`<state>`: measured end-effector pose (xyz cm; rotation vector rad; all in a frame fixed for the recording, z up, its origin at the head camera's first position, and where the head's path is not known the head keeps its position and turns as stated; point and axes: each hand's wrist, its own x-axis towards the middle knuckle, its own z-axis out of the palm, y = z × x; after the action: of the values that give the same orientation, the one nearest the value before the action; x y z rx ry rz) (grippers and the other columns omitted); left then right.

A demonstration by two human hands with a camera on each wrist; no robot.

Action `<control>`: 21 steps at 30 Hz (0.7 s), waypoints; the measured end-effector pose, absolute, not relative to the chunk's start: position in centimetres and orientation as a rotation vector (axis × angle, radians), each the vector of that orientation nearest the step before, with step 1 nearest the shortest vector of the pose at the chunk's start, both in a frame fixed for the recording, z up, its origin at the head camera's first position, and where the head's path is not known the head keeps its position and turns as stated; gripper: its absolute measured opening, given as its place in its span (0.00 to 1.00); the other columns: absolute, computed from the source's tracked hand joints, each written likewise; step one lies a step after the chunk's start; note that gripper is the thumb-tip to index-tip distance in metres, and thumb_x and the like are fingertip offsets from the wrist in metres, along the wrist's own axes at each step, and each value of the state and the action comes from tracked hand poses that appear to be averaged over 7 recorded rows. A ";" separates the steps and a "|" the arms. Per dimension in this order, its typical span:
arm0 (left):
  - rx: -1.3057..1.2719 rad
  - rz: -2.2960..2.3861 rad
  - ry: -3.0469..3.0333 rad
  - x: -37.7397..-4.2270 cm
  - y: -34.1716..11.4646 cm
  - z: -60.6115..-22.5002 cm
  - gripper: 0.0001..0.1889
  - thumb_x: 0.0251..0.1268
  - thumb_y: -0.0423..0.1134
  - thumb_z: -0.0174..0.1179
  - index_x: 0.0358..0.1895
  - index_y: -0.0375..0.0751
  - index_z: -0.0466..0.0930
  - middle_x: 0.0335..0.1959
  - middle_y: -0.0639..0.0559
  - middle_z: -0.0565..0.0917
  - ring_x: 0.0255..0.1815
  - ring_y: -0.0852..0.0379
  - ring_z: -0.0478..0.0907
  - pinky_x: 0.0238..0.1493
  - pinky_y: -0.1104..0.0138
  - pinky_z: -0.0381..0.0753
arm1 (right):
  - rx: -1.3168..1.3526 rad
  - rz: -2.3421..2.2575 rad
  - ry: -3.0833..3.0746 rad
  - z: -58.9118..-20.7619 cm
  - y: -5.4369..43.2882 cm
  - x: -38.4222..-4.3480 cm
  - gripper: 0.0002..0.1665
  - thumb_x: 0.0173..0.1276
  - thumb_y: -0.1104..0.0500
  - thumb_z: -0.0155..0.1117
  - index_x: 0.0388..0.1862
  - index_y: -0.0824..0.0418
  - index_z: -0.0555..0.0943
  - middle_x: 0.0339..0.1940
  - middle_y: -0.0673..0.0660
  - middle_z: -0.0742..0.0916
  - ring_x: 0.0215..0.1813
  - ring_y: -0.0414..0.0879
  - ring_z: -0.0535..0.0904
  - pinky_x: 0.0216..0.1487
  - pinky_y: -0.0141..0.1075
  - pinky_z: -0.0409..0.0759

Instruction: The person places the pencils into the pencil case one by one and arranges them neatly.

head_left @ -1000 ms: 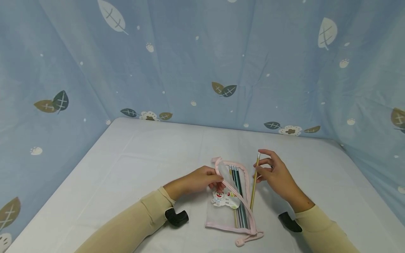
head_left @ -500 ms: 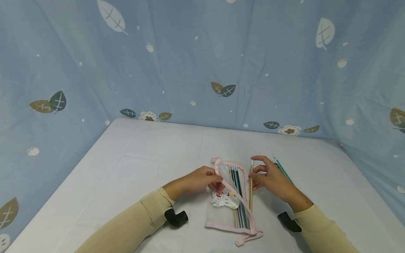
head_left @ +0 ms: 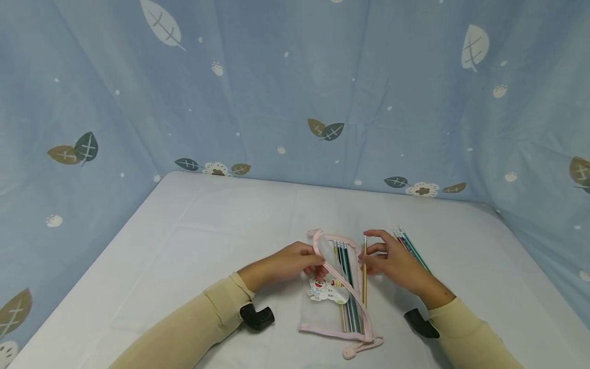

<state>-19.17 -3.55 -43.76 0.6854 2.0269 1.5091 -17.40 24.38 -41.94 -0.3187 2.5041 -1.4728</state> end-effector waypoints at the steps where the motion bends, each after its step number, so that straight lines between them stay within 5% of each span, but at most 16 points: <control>1: 0.685 1.507 2.028 -19.2 -3.6 -43.8 0.16 0.76 0.40 0.51 0.43 0.30 0.85 0.38 0.42 0.90 0.35 0.64 0.83 0.42 0.71 0.79 | -0.320 -1.471 2.502 -42.0 24.4 -17.4 0.42 0.70 0.58 0.67 0.76 0.63 0.58 0.50 0.66 0.85 0.40 0.50 0.88 0.41 0.39 0.87; 21: 0.686 1.496 2.040 -19.2 -3.6 -43.6 0.15 0.77 0.39 0.51 0.42 0.32 0.86 0.36 0.44 0.90 0.35 0.63 0.83 0.41 0.70 0.79 | -0.460 -1.316 2.496 -41.7 24.1 -17.3 0.44 0.72 0.57 0.65 0.80 0.64 0.55 0.51 0.64 0.86 0.41 0.47 0.86 0.43 0.38 0.84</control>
<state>-19.24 -3.64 -43.61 0.6862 2.0398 1.4957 -17.31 24.06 -41.66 -0.4597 2.4961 -1.3165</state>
